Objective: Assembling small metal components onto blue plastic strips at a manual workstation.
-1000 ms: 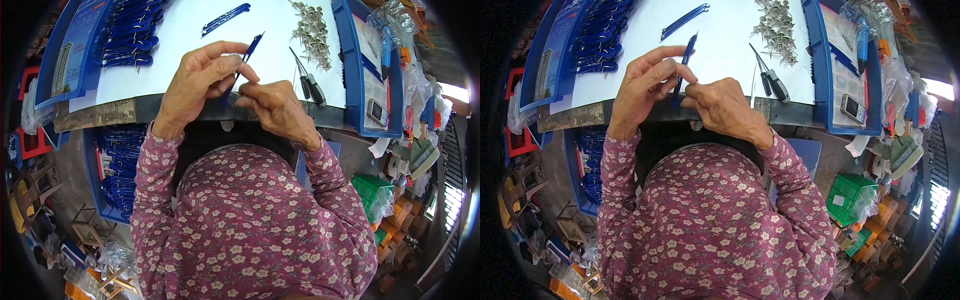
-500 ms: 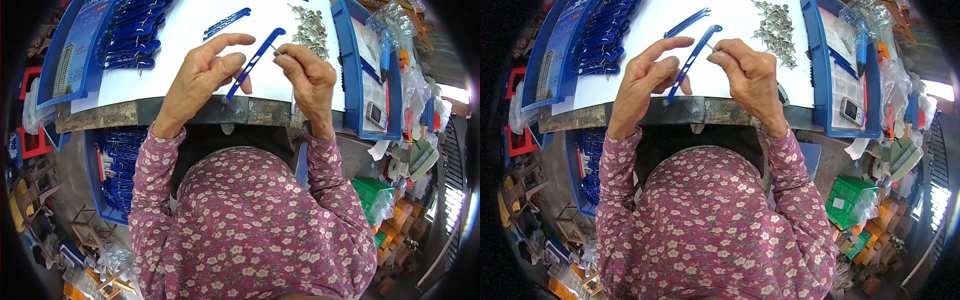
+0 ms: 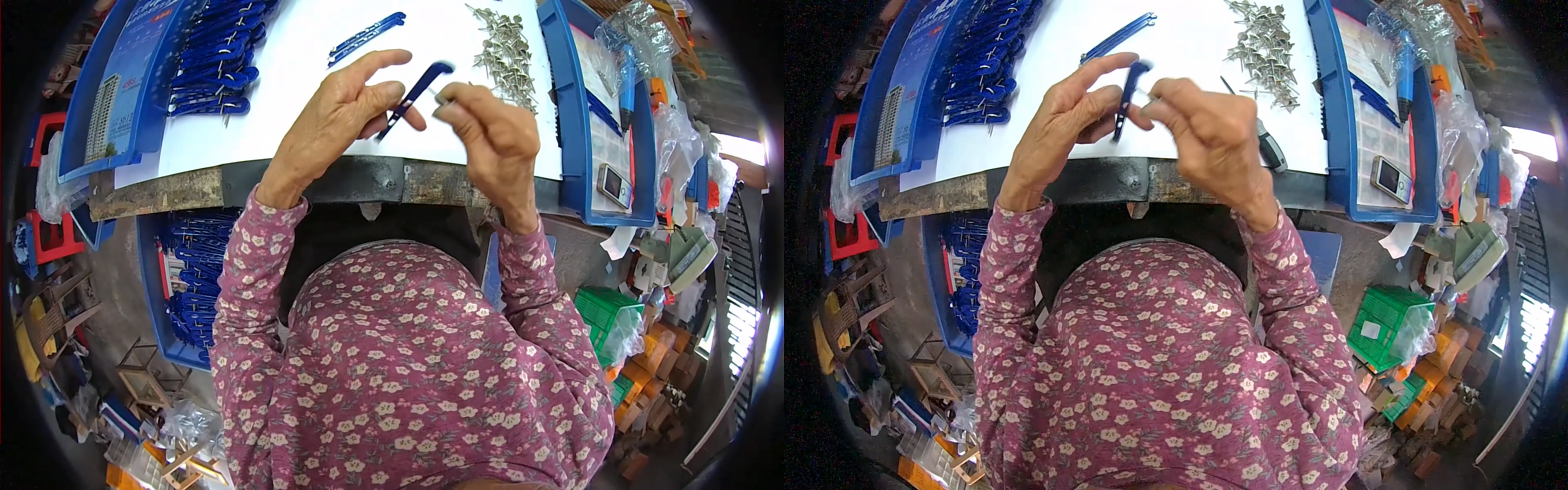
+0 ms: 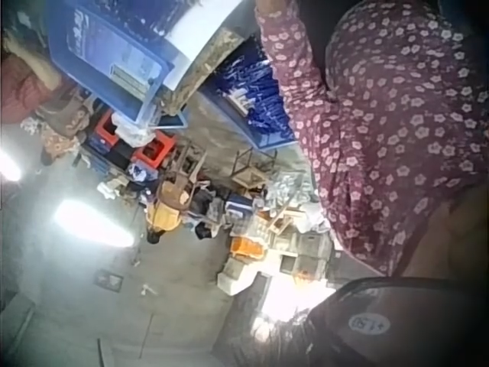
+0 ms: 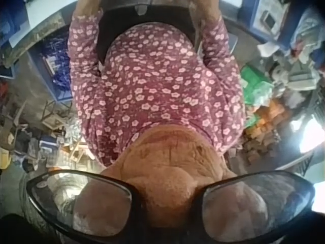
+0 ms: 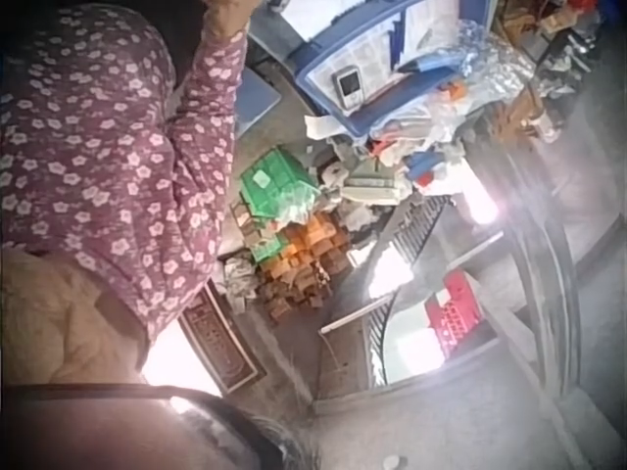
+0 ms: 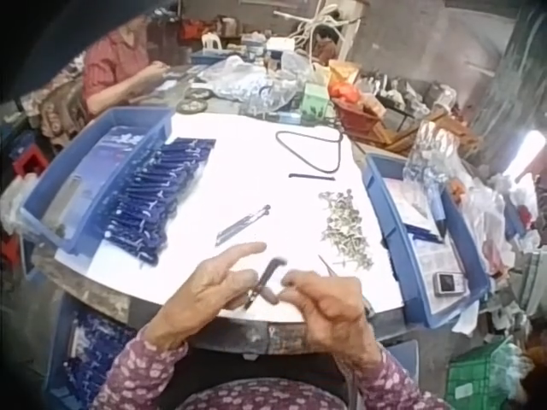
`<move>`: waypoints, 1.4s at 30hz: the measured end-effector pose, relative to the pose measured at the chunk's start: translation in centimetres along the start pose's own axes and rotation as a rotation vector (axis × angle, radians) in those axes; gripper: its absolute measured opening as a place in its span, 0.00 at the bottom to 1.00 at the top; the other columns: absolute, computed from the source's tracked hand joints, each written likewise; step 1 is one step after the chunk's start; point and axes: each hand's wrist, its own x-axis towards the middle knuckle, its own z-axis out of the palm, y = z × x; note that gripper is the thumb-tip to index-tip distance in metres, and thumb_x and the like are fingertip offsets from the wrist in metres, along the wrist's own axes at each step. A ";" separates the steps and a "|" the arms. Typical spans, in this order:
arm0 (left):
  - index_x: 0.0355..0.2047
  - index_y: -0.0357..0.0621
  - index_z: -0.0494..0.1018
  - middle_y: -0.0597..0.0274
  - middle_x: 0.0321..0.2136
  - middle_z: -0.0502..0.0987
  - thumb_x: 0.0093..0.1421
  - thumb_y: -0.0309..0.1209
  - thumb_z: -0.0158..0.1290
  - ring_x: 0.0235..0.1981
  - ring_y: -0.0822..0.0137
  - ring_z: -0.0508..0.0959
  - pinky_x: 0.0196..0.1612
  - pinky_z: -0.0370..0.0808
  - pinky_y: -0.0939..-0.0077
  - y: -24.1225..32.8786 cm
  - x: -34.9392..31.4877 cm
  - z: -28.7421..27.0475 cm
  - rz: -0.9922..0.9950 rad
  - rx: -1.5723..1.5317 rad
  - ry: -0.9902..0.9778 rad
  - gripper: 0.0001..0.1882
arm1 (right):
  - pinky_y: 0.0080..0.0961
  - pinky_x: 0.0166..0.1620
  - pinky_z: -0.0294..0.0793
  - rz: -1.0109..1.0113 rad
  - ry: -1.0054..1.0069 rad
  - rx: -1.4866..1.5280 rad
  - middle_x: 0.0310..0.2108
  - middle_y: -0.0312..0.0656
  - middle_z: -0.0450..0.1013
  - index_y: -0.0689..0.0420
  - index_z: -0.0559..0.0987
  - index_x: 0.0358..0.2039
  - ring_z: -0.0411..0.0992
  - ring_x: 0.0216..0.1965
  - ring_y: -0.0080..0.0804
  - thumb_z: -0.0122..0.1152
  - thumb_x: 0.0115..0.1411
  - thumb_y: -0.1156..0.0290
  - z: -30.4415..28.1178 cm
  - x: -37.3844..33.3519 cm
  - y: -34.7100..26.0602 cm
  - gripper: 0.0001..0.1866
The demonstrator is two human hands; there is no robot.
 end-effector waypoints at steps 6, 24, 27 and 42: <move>0.48 0.39 0.64 0.59 0.20 0.77 0.60 0.38 0.44 0.12 0.84 0.59 0.15 0.54 0.92 1.7 -0.5 0.2 -0.036 0.003 -0.074 0.20 | 0.18 0.16 0.58 0.100 -0.014 -0.057 0.14 0.37 0.68 0.64 0.76 0.30 0.62 0.13 0.19 0.53 0.54 0.80 1.1 -1.2 3.3 0.04; 0.52 0.41 0.63 0.63 0.19 0.76 0.60 0.40 0.44 0.12 0.84 0.56 0.16 0.50 0.92 1.3 -0.5 0.3 0.007 -0.207 -0.090 0.22 | 0.21 0.18 0.61 -0.027 0.047 0.065 0.19 0.43 0.71 0.64 0.75 0.30 0.66 0.14 0.26 0.55 0.50 0.81 2.1 -1.9 2.9 0.05; 0.52 0.42 0.63 0.62 0.22 0.77 0.60 0.41 0.43 0.12 0.84 0.55 0.16 0.51 0.92 1.4 -0.2 0.2 0.064 -0.083 -0.001 0.23 | 0.29 0.19 0.64 -0.080 -0.161 0.138 0.16 0.44 0.69 0.64 0.75 0.31 0.69 0.16 0.32 0.57 0.47 0.81 3.4 -2.8 0.8 0.08; 0.35 0.38 0.72 0.69 0.07 0.67 0.58 0.41 0.50 0.08 0.80 0.66 0.11 0.57 0.87 -0.9 -1.3 2.0 -0.072 0.138 0.075 0.16 | 0.18 0.21 0.64 -0.085 0.132 -0.010 0.20 0.41 0.70 0.65 0.74 0.33 0.66 0.16 0.24 0.57 0.53 0.78 3.6 -3.0 3.4 0.07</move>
